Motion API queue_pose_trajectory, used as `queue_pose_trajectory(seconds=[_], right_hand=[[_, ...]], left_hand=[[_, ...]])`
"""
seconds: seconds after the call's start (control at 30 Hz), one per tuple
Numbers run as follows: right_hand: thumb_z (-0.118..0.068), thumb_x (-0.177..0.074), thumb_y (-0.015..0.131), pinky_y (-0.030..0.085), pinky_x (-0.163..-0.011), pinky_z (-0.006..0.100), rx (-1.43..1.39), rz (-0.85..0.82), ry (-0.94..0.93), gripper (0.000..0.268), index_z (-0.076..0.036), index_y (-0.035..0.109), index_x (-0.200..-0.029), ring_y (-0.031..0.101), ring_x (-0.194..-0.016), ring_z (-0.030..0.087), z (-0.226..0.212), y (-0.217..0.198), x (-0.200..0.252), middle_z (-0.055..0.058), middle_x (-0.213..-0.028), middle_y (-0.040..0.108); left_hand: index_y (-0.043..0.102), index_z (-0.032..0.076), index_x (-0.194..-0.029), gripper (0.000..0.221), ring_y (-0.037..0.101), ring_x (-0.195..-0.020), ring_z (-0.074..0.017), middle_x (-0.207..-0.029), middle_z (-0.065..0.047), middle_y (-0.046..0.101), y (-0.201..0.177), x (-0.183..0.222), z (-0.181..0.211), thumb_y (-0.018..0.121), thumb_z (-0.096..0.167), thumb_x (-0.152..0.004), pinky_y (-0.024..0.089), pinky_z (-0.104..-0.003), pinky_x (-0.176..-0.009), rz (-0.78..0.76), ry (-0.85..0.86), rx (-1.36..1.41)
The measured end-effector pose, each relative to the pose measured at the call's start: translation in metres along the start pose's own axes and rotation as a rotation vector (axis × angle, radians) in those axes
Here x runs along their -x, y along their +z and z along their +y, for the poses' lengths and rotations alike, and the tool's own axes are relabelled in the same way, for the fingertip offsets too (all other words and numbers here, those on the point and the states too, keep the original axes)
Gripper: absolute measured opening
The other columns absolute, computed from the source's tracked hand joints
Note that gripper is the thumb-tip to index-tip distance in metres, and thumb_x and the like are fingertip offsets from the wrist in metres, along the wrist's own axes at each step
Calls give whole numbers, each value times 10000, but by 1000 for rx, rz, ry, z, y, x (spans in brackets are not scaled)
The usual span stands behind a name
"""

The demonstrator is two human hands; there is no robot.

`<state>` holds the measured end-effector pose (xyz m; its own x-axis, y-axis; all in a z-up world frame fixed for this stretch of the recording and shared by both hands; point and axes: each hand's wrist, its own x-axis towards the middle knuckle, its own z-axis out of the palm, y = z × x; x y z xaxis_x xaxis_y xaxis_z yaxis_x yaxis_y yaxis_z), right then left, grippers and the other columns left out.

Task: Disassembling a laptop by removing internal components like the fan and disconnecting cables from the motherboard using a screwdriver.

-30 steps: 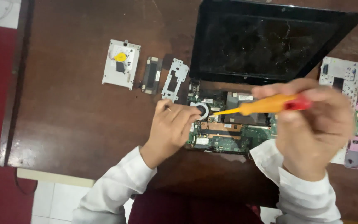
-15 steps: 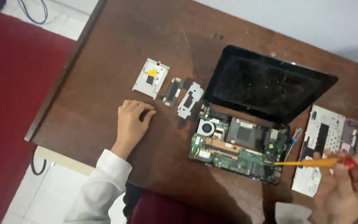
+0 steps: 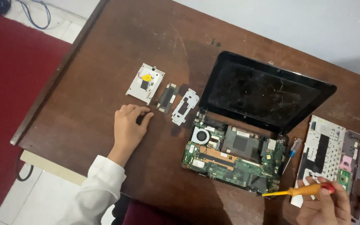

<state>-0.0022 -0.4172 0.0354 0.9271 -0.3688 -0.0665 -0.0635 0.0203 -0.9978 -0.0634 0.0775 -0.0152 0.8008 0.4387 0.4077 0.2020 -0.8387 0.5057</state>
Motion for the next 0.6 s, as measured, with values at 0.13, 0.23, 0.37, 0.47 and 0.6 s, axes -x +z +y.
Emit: queue_pose_trajectory(seconds=[0.13, 0.23, 0.37, 0.47, 0.6], right_hand=[[-52, -1116, 542, 665, -1067, 427, 10, -32, 18, 269, -227, 613, -1309, 704, -1162, 217, -6, 2, 4, 31, -1302, 656], [-75, -1176, 550, 682, -994, 393, 124, 27, -81, 207, -203, 602, -1329, 732, -1095, 223, -1, 4, 6, 61, -1278, 676], [29, -1256, 568, 608, -903, 430, 480, 81, -315, 125, 19, 537, -1377, 725, -1015, 332, -5, 9, 16, 244, -1270, 677], [65, -1172, 650, 624, -822, 335, 299, 4, -346, 142, 29, 576, -1288, 708, -971, 292, 24, -6, 0, 211, -1193, 655], [40, -1159, 576, 640, -882, 368, 365, -39, -306, 155, 83, 550, -1305, 699, -1094, 319, 3, 10, 11, 244, -1255, 628]], left_hand=[[783, 158, -986, 103, 624, -878, -210, -921, 23, 695, -4, 3, 4, 816, 197, -896, 438, -374, -811, 7, -6, 11], [769, 151, -1037, 140, 615, -917, -207, -961, 8, 683, -11, 2, 6, 798, 185, -904, 427, -387, -859, -45, -14, 39], [723, 99, -1143, 277, 630, -944, -261, -984, -63, 701, -23, -2, 8, 786, 147, -878, 456, -408, -907, -112, 43, 78], [688, 55, -1204, 294, 603, -1004, -284, -1070, -99, 686, -31, 1, 9, 748, 122, -924, 436, -398, -967, -147, 77, 67], [705, 22, -1214, 294, 608, -1034, -281, -1127, -151, 644, -31, 7, 13, 763, 80, -932, 510, -388, -962, -148, 45, 30]])
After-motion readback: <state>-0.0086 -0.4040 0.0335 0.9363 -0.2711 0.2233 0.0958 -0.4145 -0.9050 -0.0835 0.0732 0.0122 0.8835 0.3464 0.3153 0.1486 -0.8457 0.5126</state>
